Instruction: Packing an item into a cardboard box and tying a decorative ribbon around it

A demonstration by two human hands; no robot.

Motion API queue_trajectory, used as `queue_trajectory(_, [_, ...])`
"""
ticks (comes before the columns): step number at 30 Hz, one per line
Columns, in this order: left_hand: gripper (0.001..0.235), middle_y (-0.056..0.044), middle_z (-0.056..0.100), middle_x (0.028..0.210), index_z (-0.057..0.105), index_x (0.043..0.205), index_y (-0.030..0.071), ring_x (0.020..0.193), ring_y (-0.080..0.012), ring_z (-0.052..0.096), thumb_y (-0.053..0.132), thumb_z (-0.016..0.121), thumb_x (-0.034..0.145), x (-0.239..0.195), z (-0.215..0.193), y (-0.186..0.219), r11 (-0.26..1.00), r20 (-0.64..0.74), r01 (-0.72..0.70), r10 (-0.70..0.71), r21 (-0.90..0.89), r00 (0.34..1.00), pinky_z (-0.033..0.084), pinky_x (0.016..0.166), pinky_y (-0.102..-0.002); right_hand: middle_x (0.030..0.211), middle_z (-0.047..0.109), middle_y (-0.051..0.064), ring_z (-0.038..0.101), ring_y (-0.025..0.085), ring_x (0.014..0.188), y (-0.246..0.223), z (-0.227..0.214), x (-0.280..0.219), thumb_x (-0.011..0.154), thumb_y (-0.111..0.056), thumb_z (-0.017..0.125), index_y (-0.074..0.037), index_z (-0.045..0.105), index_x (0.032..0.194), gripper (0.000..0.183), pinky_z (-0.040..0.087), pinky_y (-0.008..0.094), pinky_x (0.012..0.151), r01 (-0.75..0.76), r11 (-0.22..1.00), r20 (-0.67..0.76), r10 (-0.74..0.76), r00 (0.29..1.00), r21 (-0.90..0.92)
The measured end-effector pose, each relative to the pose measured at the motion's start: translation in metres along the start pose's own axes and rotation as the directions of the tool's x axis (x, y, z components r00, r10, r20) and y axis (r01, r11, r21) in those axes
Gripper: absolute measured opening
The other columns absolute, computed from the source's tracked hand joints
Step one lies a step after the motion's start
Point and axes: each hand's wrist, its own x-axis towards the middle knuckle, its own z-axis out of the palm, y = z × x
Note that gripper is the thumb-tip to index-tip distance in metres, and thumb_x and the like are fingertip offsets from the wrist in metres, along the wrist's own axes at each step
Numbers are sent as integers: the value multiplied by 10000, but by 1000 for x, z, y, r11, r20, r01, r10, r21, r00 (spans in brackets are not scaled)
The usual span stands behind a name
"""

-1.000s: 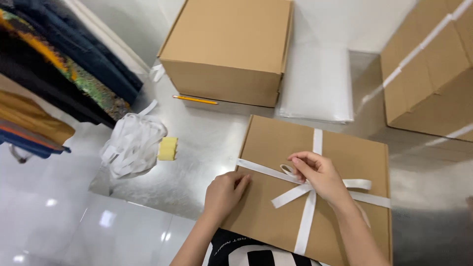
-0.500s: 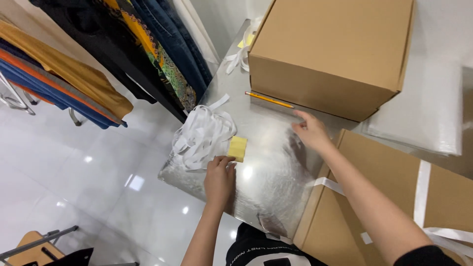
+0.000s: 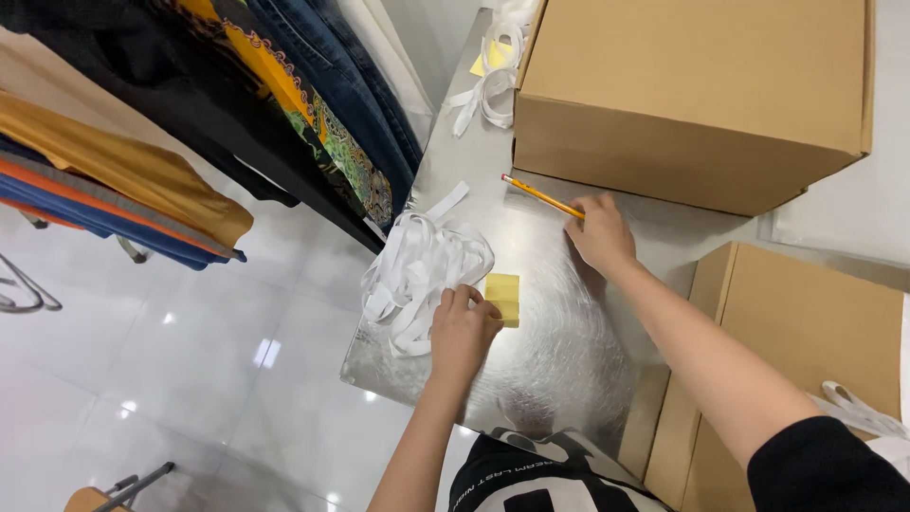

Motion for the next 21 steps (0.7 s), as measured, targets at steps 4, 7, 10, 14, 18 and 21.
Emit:
queue_trajectory(4, [119, 20, 596, 1052, 814, 864, 215, 1041, -226, 590, 257, 904, 799, 4, -30, 12, 993, 41, -8, 13, -119, 999, 516, 859, -348, 1176, 651, 134, 732, 455, 1096, -7, 0, -18, 984, -317, 735, -162, 726, 1191, 258, 599, 557, 926, 20, 995, 3, -20, 1000, -96])
queue_trajectory(7, [123, -11, 638, 1067, 801, 864, 207, 986, -246, 642, 289, 886, 829, 3, -40, 16, 963, 38, -17, 28, -271, 999, 546, 838, -368, 1180, 690, 88, 755, 420, 1092, 2, 11, -27, 1017, -374, 677, -201, 710, 1137, 213, 602, 540, 959, -4, 985, 111, 23, 994, -171])
queue_trajectory(10, [124, 2, 668, 1069, 784, 900, 215, 954, -246, 695, 316, 852, 879, -3, -40, 14, 945, 95, 43, -13, -324, 995, 587, 823, -376, 1035, 700, 116, 786, 422, 977, -2, 11, -48, 1032, -326, 639, -147, 693, 1065, 190, 632, 516, 859, 96, 969, 138, -65, 988, -226])
queue_trajectory(14, [138, 4, 698, 922, 760, 920, 220, 895, -242, 733, 343, 821, 923, -5, -20, 5, 937, 178, 126, -70, -325, 982, 606, 792, -377, 1002, 794, 177, 776, 431, 1023, -18, 4, -82, 996, -266, 637, -103, 689, 1133, 220, 622, 527, 866, -76, 995, 224, 62, 973, 57])
queue_trajectory(18, [104, -40, 745, 896, 753, 964, 186, 933, -277, 754, 288, 772, 965, -5, -18, 6, 925, 189, 155, -93, -346, 977, 619, 802, -403, 978, 828, 198, 789, 338, 955, -26, 11, -129, 962, -204, 643, -24, 663, 1360, 437, 608, 445, 811, -314, 863, 356, 171, 919, 396])
queue_trajectory(21, [117, 3, 732, 864, 751, 924, 219, 919, -231, 751, 298, 836, 903, -11, -8, 1, 960, 182, 80, -31, -269, 983, 622, 789, -364, 649, 701, 60, 673, 202, 680, -20, 15, -139, 956, -299, 675, -24, 799, 1104, 336, 526, 299, 658, -373, 795, 402, 179, 898, 479])
